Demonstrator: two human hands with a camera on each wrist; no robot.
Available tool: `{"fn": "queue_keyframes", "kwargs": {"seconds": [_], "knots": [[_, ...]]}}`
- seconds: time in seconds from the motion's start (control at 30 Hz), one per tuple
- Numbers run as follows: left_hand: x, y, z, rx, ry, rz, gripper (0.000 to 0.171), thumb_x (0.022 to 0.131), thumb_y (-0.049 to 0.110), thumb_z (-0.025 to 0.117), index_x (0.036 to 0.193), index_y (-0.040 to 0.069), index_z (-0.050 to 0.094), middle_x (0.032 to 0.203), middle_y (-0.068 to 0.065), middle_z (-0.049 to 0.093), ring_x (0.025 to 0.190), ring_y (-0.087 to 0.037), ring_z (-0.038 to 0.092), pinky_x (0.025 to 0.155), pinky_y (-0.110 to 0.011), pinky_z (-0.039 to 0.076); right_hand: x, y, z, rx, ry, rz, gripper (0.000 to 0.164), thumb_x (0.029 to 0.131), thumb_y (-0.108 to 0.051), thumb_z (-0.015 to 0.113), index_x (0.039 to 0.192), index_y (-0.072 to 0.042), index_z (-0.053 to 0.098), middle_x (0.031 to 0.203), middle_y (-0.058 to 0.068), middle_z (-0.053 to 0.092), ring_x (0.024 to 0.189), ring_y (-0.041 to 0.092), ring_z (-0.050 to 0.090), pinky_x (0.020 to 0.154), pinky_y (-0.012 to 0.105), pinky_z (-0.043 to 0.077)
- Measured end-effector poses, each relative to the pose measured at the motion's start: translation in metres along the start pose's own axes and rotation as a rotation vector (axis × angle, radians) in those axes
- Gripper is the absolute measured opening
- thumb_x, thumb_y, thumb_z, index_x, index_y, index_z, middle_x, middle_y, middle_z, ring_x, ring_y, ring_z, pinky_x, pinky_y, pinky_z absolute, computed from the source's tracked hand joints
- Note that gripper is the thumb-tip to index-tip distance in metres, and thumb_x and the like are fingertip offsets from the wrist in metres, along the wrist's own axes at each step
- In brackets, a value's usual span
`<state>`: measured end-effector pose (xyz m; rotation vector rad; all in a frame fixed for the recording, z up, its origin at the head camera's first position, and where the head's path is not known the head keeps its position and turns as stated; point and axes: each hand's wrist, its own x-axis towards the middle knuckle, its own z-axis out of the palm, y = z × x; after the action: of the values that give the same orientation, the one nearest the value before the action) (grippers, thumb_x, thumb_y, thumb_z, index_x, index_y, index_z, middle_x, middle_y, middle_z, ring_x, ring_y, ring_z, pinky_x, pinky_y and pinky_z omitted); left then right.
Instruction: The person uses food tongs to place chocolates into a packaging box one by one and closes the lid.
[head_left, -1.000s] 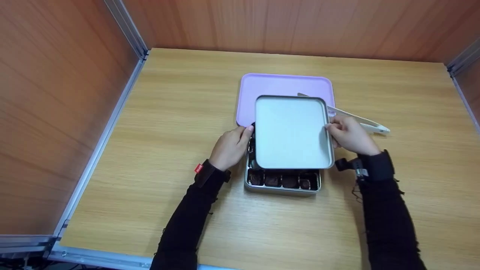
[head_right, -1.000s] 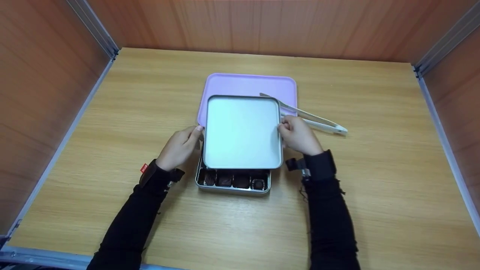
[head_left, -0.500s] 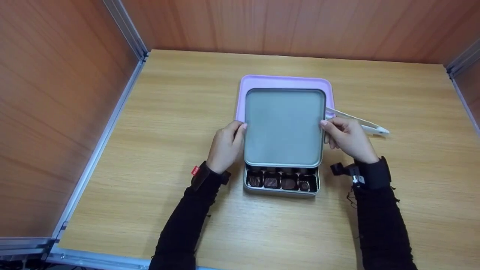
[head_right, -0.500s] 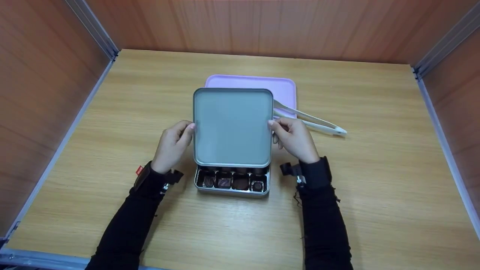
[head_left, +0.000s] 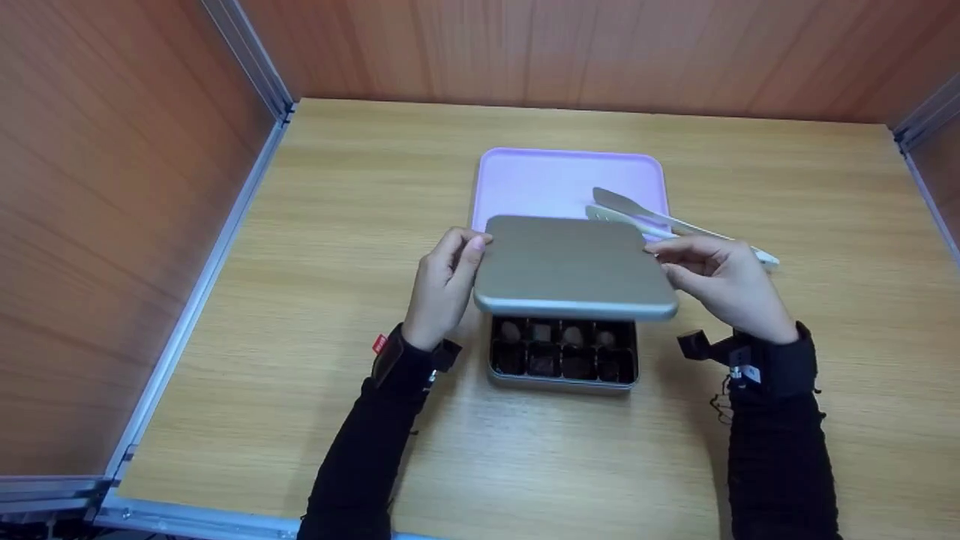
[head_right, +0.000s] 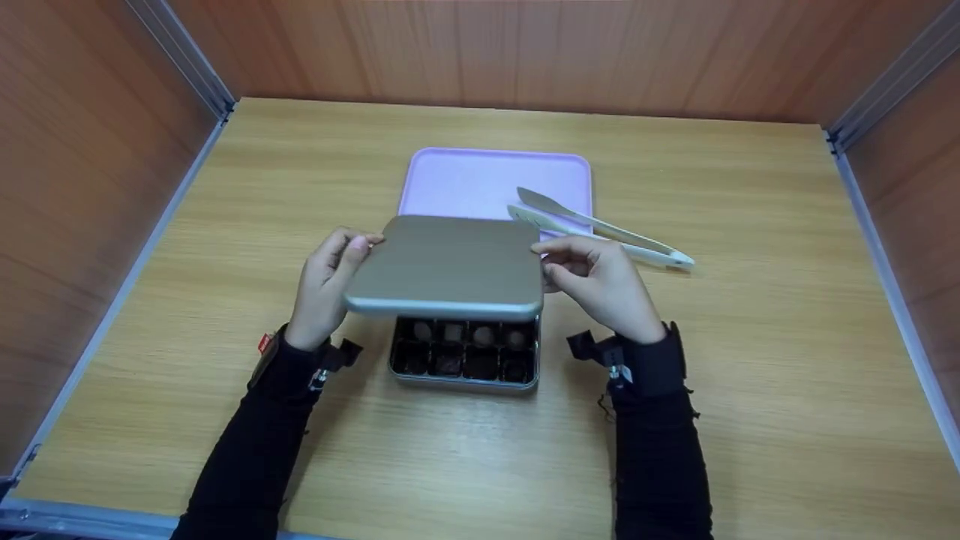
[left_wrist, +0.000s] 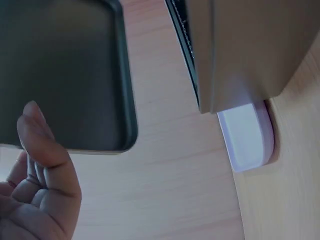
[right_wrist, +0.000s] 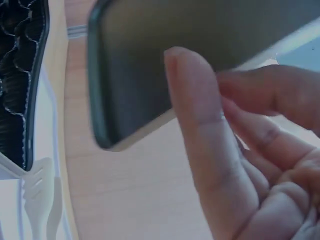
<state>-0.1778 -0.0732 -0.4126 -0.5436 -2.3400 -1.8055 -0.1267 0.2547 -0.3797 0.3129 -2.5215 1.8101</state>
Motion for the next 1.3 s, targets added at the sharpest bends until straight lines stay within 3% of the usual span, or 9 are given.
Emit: {"fn": "queue_keyframes", "kwargs": {"seconds": [0.1, 0.2, 0.37, 0.6, 0.77, 1.0, 1.1, 1.3], "knots": [[0.0, -0.001, 0.0, 0.034, -0.06, -0.059, 0.023, 0.099, 0.016, 0.053, 0.117, 0.002, 0.058, 0.076, -0.003, 0.062, 0.063, -0.009, 0.05, 0.06, -0.022, 0.041, 0.003, 0.004, 0.002, -0.003, -0.036, 0.044, 0.027, 0.093, -0.007, 0.063, 0.116, 0.009, 0.062, 0.09, -0.002, 0.073, 0.074, 0.012, 0.072, 0.068, 0.028, 0.058], [-0.001, -0.004, 0.001, 0.137, -0.139, -0.108, 0.036, 0.098, 0.016, 0.055, 0.131, 0.002, 0.05, 0.07, 0.002, 0.054, 0.058, -0.011, 0.044, 0.057, -0.024, 0.037, 0.007, 0.009, 0.006, -0.051, -0.078, 0.098, 0.036, 0.094, -0.013, 0.064, 0.124, 0.004, 0.055, 0.078, -0.001, 0.071, 0.065, 0.014, 0.069, 0.061, 0.032, 0.058], [0.0, -0.01, 0.003, 0.355, -0.278, -0.149, 0.052, 0.1, 0.02, 0.052, 0.145, -0.004, 0.038, 0.073, 0.002, 0.055, 0.061, -0.011, 0.049, 0.064, -0.029, 0.044, 0.012, 0.022, 0.01, -0.159, -0.18, 0.183, 0.062, 0.094, -0.014, 0.063, 0.148, -0.001, 0.034, 0.074, 0.002, 0.068, 0.058, 0.013, 0.065, 0.058, 0.034, 0.058], [0.0, -0.02, 0.005, 0.481, -0.448, -0.179, 0.058, 0.101, 0.022, 0.051, 0.148, -0.006, 0.03, 0.077, -0.002, 0.059, 0.065, -0.015, 0.054, 0.067, -0.032, 0.048, 0.014, 0.039, 0.016, -0.207, -0.308, 0.254, 0.073, 0.093, -0.015, 0.065, 0.152, 0.001, 0.025, 0.072, 0.008, 0.067, 0.06, 0.022, 0.068, 0.059, 0.039, 0.058], [-0.001, -0.025, 0.007, 0.498, -0.482, -0.197, 0.064, 0.1, 0.025, 0.052, 0.151, -0.002, 0.025, 0.077, -0.001, 0.057, 0.065, -0.014, 0.054, 0.062, -0.03, 0.047, 0.013, 0.043, 0.017, -0.221, -0.335, 0.281, 0.079, 0.093, -0.015, 0.066, 0.154, -0.001, 0.018, 0.07, 0.009, 0.066, 0.06, 0.023, 0.068, 0.059, 0.039, 0.058], [-0.003, -0.026, 0.007, 0.51, -0.497, -0.213, 0.076, 0.097, 0.035, 0.057, 0.153, 0.001, 0.02, 0.061, 0.005, 0.038, 0.053, -0.015, 0.047, 0.054, -0.03, 0.041, 0.013, 0.046, 0.018, -0.251, -0.329, 0.28, 0.081, 0.092, -0.016, 0.067, 0.155, -0.005, 0.017, 0.07, 0.01, 0.067, 0.06, 0.024, 0.068, 0.059, 0.04, 0.058], [-0.003, -0.027, 0.009, 0.52, -0.493, -0.218, 0.076, 0.098, 0.037, 0.056, 0.154, 0.002, 0.019, 0.062, 0.004, 0.038, 0.059, -0.019, 0.052, 0.061, -0.035, 0.046, 0.014, 0.046, 0.019, -0.25, -0.326, 0.275, 0.08, 0.093, -0.016, 0.066, 0.155, -0.005, 0.018, 0.07, 0.011, 0.067, 0.06, 0.024, 0.068, 0.058, 0.04, 0.057], [-0.003, -0.029, 0.011, 0.534, -0.485, -0.212, 0.076, 0.098, 0.038, 0.055, 0.154, 0.001, 0.019, 0.086, -0.018, 0.066, 0.085, -0.023, 0.064, 0.087, -0.043, 0.053, 0.015, 0.047, 0.019, -0.272, -0.329, 0.281, 0.081, 0.093, -0.019, 0.065, 0.155, -0.003, 0.016, 0.069, 0.01, 0.065, 0.059, 0.023, 0.066, 0.058, 0.039, 0.057]]}}
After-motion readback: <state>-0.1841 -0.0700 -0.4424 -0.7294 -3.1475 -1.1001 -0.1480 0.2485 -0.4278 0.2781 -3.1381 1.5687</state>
